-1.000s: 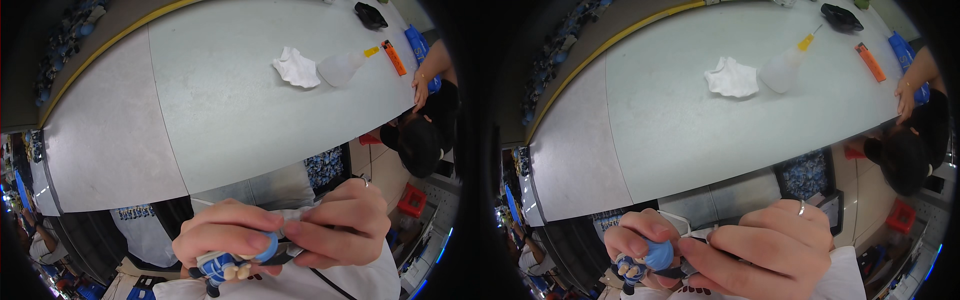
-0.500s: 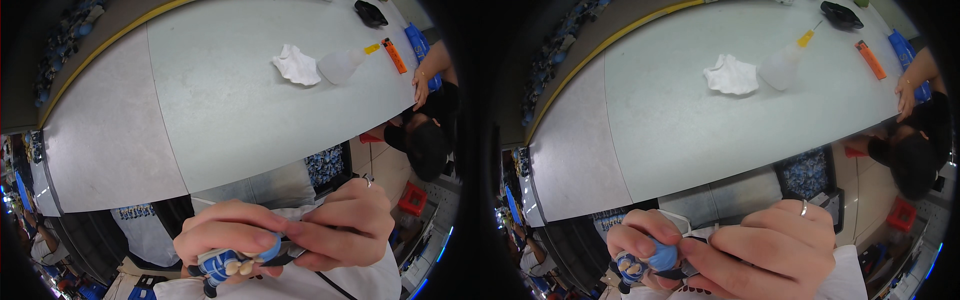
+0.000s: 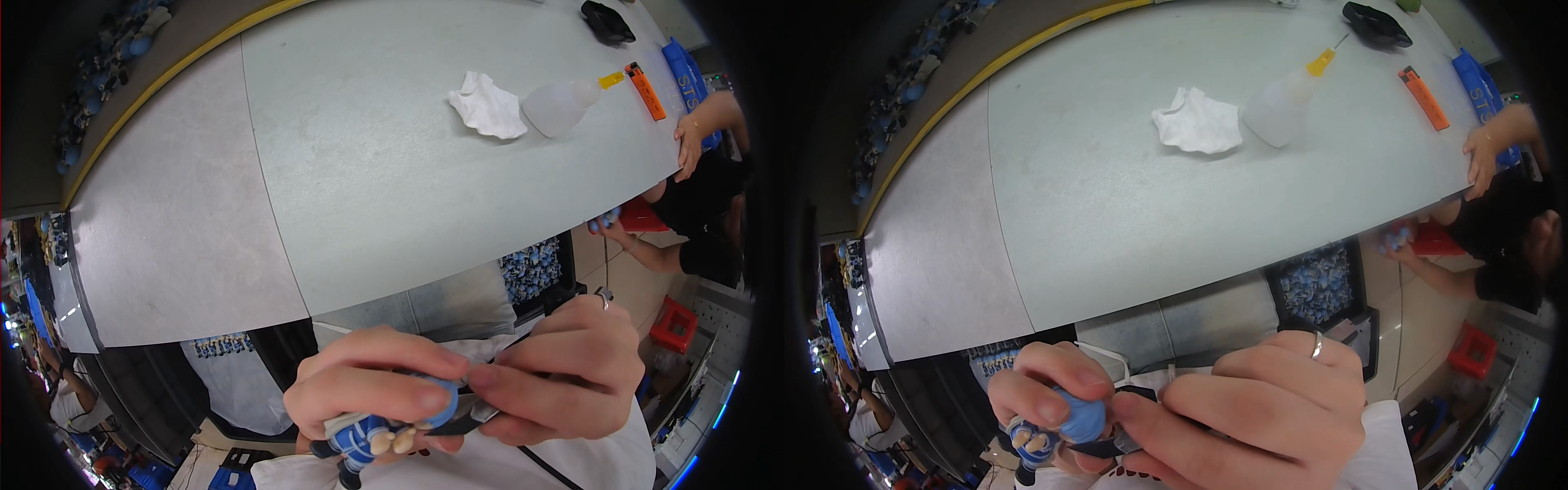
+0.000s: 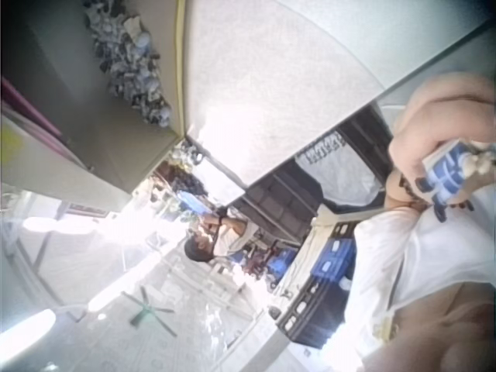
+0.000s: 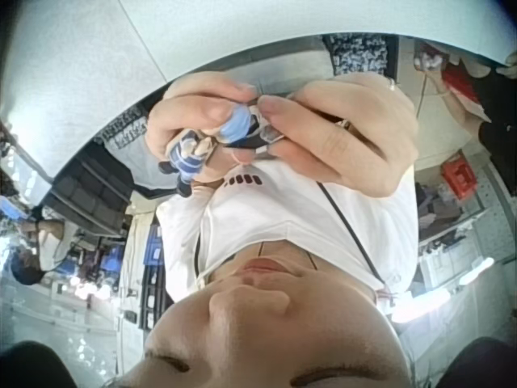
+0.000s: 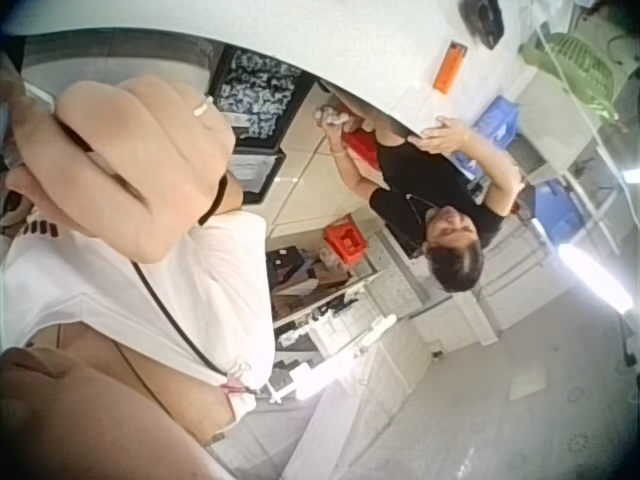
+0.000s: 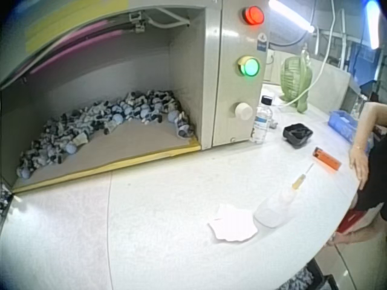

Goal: Gluing and cleaning parts of small plastic anime action figurines using an adhesive bottle and pen tool.

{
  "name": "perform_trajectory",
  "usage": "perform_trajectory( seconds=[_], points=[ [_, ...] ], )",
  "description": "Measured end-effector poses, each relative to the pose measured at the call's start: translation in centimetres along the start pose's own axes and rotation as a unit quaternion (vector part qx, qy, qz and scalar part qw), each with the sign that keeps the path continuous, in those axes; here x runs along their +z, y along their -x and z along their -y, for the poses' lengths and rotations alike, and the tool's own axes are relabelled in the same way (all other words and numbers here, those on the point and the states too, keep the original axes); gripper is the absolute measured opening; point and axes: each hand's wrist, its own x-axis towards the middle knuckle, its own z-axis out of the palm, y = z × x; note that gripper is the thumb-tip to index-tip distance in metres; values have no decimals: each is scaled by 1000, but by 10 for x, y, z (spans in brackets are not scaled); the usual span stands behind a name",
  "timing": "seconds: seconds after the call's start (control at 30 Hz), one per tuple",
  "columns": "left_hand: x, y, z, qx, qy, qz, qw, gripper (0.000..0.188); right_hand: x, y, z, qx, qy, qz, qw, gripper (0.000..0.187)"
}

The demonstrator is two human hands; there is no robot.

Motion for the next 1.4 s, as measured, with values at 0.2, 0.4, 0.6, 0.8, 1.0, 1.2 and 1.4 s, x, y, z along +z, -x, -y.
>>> perform_trajectory(
  seconds=[0.2,0.4,0.6,0.8,1.0,1.2,1.4],
  points=[
    [1,2,-1,24,-29,-7,999,36,0,-1,5,11,7,-2,1000,23],
    [4,3,-5,2,-52,-14,999,37,0,2,1,4,7,-3,1000,24],
    [1,5,-1,38,-69,-23,997,39,1,1,4,13,19,-5,1000,25],
    [-4,6,2,30,-10,7,999,41,-1,1,1,17,-4,7,1000,25],
    [-2,3,-5,-33,42,10,999,34,2,1,2,16,-12,6,1000,26],
    [2,3,-15,-65,7,8,998,34,0,0,4,14,-5,3,1000,26],
    [0,1,-7,-42,-34,9,999,30,3,2,0,10,7,0,1000,27]
  ],
)
